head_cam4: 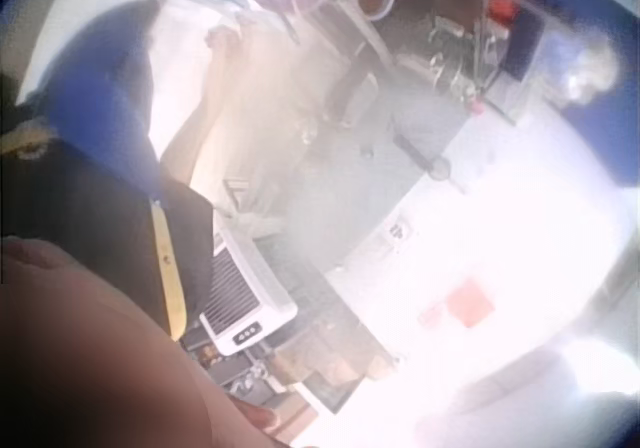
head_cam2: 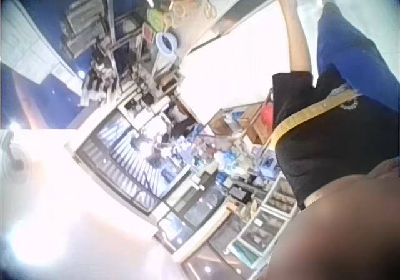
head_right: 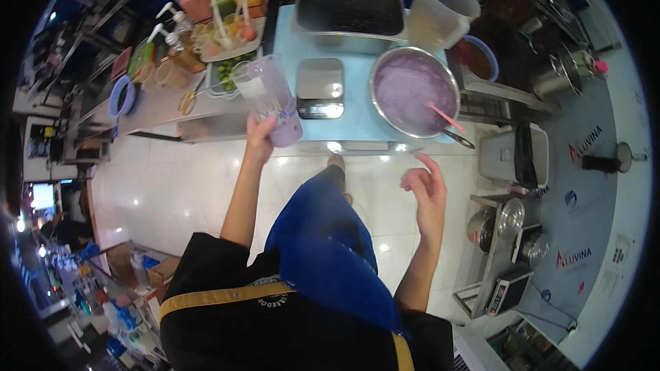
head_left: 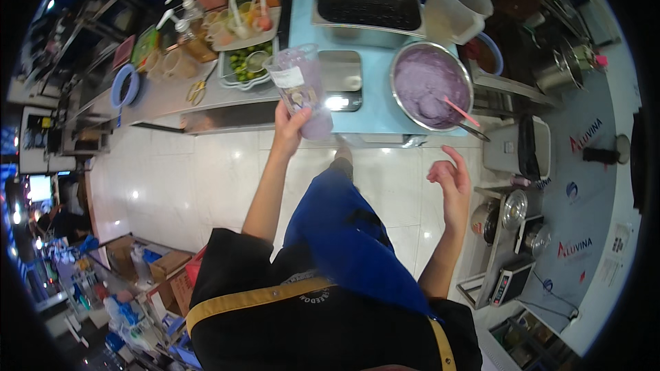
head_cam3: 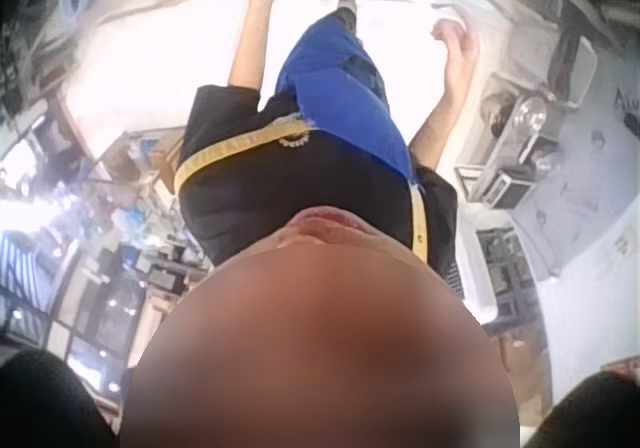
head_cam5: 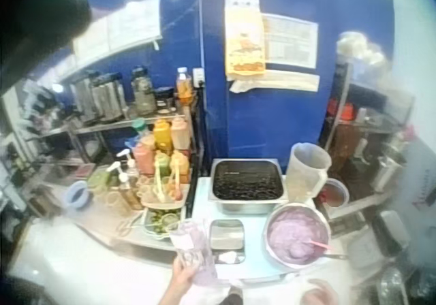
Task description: The person scoops a purple paste into a plastic cup, adds ice and a liquid, then seals the cup with a lid. The person uses a spoon and a pink spatula to transfer and smooth the paste, and a scoop to add ice.
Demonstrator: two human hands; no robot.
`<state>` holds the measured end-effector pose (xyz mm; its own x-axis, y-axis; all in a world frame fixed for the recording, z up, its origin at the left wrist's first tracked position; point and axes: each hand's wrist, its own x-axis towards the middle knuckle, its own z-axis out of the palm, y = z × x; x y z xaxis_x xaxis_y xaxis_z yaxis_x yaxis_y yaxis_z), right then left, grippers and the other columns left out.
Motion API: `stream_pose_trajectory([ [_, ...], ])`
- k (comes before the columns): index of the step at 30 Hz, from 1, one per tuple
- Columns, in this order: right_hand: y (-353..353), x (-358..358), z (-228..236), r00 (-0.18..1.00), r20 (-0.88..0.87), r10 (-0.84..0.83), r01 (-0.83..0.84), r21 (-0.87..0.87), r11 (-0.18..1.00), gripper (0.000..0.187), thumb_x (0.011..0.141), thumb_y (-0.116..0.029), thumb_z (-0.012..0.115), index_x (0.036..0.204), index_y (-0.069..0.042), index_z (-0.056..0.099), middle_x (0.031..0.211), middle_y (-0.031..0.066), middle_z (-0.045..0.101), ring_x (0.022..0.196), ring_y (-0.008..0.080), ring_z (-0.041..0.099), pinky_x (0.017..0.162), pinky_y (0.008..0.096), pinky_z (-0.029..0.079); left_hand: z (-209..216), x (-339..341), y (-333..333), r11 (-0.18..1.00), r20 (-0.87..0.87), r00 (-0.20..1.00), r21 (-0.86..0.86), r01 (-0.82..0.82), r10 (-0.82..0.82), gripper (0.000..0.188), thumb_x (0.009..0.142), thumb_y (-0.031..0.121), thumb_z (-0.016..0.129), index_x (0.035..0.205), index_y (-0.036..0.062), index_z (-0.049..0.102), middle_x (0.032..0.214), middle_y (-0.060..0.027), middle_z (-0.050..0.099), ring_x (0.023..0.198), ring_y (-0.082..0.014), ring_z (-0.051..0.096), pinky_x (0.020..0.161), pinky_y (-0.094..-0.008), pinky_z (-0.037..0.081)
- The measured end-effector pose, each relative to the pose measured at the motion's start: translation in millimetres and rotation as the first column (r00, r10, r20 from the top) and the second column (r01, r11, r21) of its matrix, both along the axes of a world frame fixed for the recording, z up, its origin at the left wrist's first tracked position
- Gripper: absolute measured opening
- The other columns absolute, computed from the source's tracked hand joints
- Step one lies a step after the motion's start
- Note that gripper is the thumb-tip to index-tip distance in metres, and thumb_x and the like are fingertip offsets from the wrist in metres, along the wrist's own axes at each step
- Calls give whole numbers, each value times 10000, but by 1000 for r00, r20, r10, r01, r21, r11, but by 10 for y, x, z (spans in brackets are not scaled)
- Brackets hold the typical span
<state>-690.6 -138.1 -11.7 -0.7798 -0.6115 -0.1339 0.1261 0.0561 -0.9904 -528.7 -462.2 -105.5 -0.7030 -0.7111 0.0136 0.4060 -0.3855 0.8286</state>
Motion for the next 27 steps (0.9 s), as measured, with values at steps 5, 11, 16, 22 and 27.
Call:
stream_pose_trajectory([
  [5, -731, 327, -279, 978, 92, 185, -190, 39, 981, 411, 945, -129, 614, 1339, -43, 534, 883, 71, 668, 810, 132, 586, 756, 282, 456, 494, 599, 121, 962, 222, 950, -211, -173, 219, 660, 824, 125, 781, 1375, 33, 429, 1228, -92, 605, 1113, -180, 596, 969, -339, 478],
  [11, -1501, 848, -442, 886, 136, 443, -457, 100, 884, 401, 957, -142, 599, 1343, -61, 523, 883, 65, 677, 781, 113, 595, 734, 256, 459, 545, 1348, -277, 923, 219, 900, -173, -343, 376, 651, 813, 94, 788, 1356, 37, 434, 1224, -87, 600, 1112, -178, 594, 964, -339, 480],
  [16, -2486, 1575, -622, 717, 199, 668, -693, 98, 714, 383, 959, -148, 607, 1329, -78, 539, 888, 53, 677, 773, 113, 599, 722, 254, 462, 211, 2327, -842, 850, 231, 819, -187, -492, 525, 656, 815, 89, 786, 1363, 33, 430, 1236, -84, 586, 1122, -172, 585, 966, -338, 478],
  [22, -4195, 2881, -1083, 513, 263, 817, -856, 92, 508, 360, 937, -160, 661, 1276, -82, 571, 866, 51, 668, 777, 121, 601, 712, 272, 485, -138, 3923, -1547, 764, 283, 711, -186, -617, 643, 753, 767, 74, 826, 1393, 17, 412, 1241, -104, 579, 1140, -194, 583, 980, -343, 476],
  [27, -5560, 3876, -975, 356, 22, 934, -927, 139, 349, 323, 928, -154, 670, 1234, -70, 604, 874, 30, 663, 767, 97, 595, 704, 251, 481, -156, 4979, -2101, 682, 367, 582, -270, -680, 726, 804, 731, 77, 854, 1395, 7, 407, 1241, -119, 578, 1130, -213, 588, 970, -347, 482],
])
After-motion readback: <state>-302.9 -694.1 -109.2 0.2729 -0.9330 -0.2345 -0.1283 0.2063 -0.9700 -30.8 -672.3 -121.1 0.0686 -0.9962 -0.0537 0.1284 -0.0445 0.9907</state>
